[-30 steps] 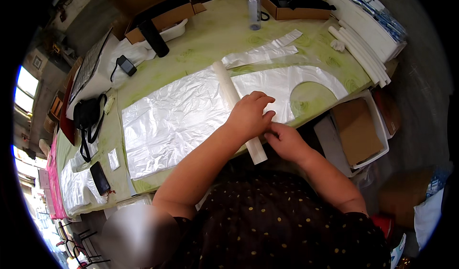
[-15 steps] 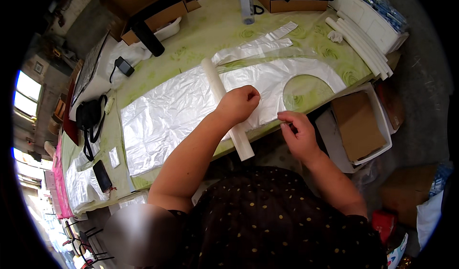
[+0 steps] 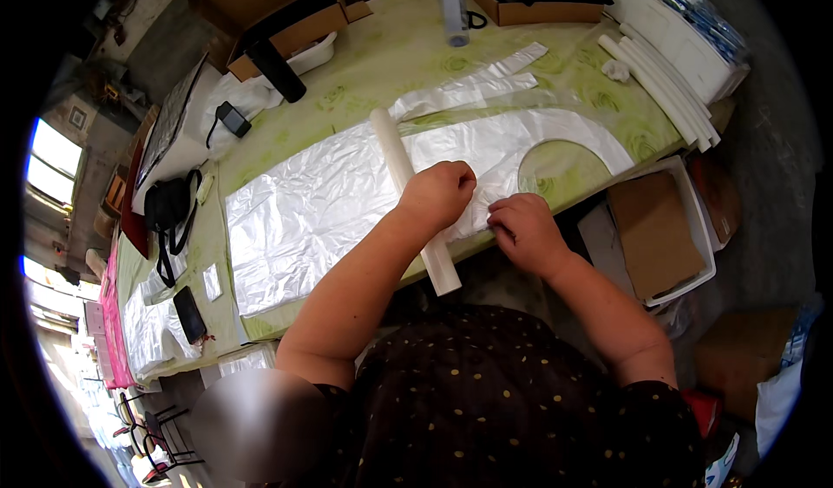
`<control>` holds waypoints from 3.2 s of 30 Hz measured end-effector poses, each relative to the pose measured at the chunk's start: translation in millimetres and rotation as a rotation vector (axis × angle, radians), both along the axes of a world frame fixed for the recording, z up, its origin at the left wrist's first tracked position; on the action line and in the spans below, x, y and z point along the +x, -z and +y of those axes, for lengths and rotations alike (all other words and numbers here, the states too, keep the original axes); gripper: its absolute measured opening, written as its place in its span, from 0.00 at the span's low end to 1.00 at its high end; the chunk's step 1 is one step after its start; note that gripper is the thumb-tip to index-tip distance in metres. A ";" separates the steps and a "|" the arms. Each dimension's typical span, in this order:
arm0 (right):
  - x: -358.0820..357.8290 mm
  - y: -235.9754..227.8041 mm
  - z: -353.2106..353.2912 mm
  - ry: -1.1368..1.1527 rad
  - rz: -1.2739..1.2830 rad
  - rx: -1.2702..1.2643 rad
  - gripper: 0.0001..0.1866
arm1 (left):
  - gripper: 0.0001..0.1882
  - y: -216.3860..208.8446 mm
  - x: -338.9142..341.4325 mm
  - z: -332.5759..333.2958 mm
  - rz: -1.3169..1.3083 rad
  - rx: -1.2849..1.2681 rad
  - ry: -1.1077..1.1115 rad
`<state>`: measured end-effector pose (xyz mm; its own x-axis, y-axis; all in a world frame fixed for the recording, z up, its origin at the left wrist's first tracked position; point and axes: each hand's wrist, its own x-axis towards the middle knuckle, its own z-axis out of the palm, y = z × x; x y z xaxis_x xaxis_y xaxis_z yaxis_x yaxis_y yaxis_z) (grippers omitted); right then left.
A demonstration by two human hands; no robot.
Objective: The person wraps a white rectangular item in clear plastic wrap on a work table. They roll the item in the wrap, fold the edges, and place the finished package into a white bin. The process is repeated for multiple items.
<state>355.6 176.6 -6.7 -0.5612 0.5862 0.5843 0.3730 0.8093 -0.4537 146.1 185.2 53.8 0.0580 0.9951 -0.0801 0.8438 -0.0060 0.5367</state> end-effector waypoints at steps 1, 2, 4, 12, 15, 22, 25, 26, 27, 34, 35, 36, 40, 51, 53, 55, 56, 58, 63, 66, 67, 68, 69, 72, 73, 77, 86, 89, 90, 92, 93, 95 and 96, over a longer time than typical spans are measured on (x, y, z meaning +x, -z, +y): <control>0.7 -6.0 -4.6 0.025 -0.013 -0.014 0.09 | 0.10 -0.1 -2.1 -2.7 -0.029 0.031 -0.012; 1.2 -11.9 -8.3 0.050 -0.026 -0.029 0.09 | 0.10 0.1 -4.2 -6.2 -0.057 0.063 -0.024; -1.0 -21.4 -7.2 0.064 -0.015 -0.019 0.08 | 0.10 -1.9 -3.8 -9.9 -0.112 0.107 -0.042; -14.5 -3.5 97.9 0.532 -0.254 -0.189 0.36 | 0.10 -13.1 6.2 -15.7 -0.098 0.021 -0.040; -17.7 -4.1 110.5 0.684 -0.170 -0.128 0.39 | 0.19 -17.5 2.5 -9.7 -0.208 -0.043 -0.054; -13.9 -3.0 99.3 0.243 -0.164 0.206 0.36 | 0.23 -6.0 29.6 59.7 -0.797 -0.182 -0.316; -13.8 3.7 109.8 0.170 -0.063 0.207 0.32 | 0.18 -3.4 38.1 70.3 -0.994 -0.247 -0.423; -14.5 3.8 111.5 0.184 -0.049 0.233 0.32 | 0.16 -2.8 39.1 69.4 -1.056 -0.223 -0.454; -16.8 2.6 110.8 0.195 -0.034 0.255 0.32 | 0.14 -2.3 38.1 67.2 -1.115 -0.199 -0.490; -10.9 37.4 129.0 0.551 0.405 -0.241 0.35 | 0.11 -47.7 -38.9 14.9 -1.423 0.023 -0.436; -9.2 31.2 128.0 0.558 0.473 -0.330 0.36 | 0.12 -48.4 -62.5 1.2 -1.420 0.108 -0.459; -5.9 23.4 128.8 0.557 0.544 -0.424 0.36 | 0.12 -45.8 -93.2 -17.6 -1.393 0.168 -0.473; 2.0 31.4 146.1 0.499 0.824 -0.520 0.38 | 0.22 -23.7 -180.4 -78.4 -0.949 0.107 -0.895; 32.6 2.1 121.2 0.410 1.481 -1.181 0.14 | 0.18 30.3 -149.7 -85.3 -0.144 0.644 -0.298; 11.7 -6.0 88.6 0.256 1.417 -1.166 0.20 | 0.22 42.5 -120.6 -87.1 -0.111 0.543 -0.208; -11.9 -15.7 48.1 0.094 1.385 -1.245 0.21 | 0.27 56.8 -106.9 -85.6 -0.041 0.374 -0.135; -24.8 -16.0 30.9 0.065 1.305 -1.267 0.22 | 0.30 59.7 -98.8 -89.4 0.101 0.319 -0.140; -49.7 -14.5 -3.2 0.031 1.003 -1.195 0.21 | 0.33 61.5 -89.8 -94.1 0.276 0.244 -0.134; -90.5 -18.3 -41.8 -0.251 0.181 -0.358 0.21 | 0.33 57.4 -95.0 -99.9 0.325 0.273 -0.092; -104.1 -27.8 -50.3 -0.332 0.035 -0.175 0.19 | 0.31 31.1 -115.8 -94.9 0.249 0.122 -0.059; -105.1 -31.1 -53.8 -0.329 0.011 -0.167 0.18 | 0.30 22.0 -118.9 -90.3 0.202 0.203 -0.047; -105.9 -33.2 -55.4 -0.326 -0.012 -0.160 0.18 | 0.30 13.1 -121.8 -85.0 0.155 0.284 -0.036; -107.1 -32.9 -56.7 -0.332 0.002 -0.164 0.17 | 0.29 8.1 -125.5 -82.5 0.110 0.359 -0.029; -109.9 -35.0 -57.8 -0.313 0.057 -0.181 0.16 | 0.18 14.5 -119.2 -72.3 0.093 0.581 0.062; -110.7 -38.8 -58.1 -0.283 0.084 -0.187 0.16 | 0.15 20.7 -118.8 -69.4 0.136 0.611 0.066; -109.7 -38.4 -44.5 -0.133 0.150 -0.110 0.15 | 0.20 29.7 -135.3 -60.3 -0.001 0.490 -0.124; -161.6 -12.0 30.5 0.147 -0.277 -0.029 0.25 | 0.34 46.6 -138.0 -92.6 -0.140 0.412 -0.140; -195.1 -15.4 57.1 0.159 -0.374 -0.024 0.27 | 0.33 44.9 -136.8 -92.0 -0.131 0.395 -0.147; -203.3 -11.9 69.1 0.190 -0.424 -0.066 0.29 | 0.32 45.5 -136.9 -92.0 -0.142 0.389 -0.149; -210.8 -14.1 87.8 0.292 -0.473 -0.111 0.30 | 0.31 46.5 -137.5 -92.5 -0.154 0.382 -0.158; -211.8 -14.5 96.9 0.345 -0.499 -0.135 0.30 | 0.31 46.7 -137.4 -92.4 -0.151 0.380 -0.162; -198.1 -21.6 111.6 0.438 -0.571 -0.251 0.34 | 0.31 45.9 -137.1 -94.6 -0.145 0.376 -0.166; -185.7 -21.9 118.8 0.490 -0.578 -0.291 0.35 | 0.31 44.3 -136.4 -94.1 -0.137 0.377 -0.161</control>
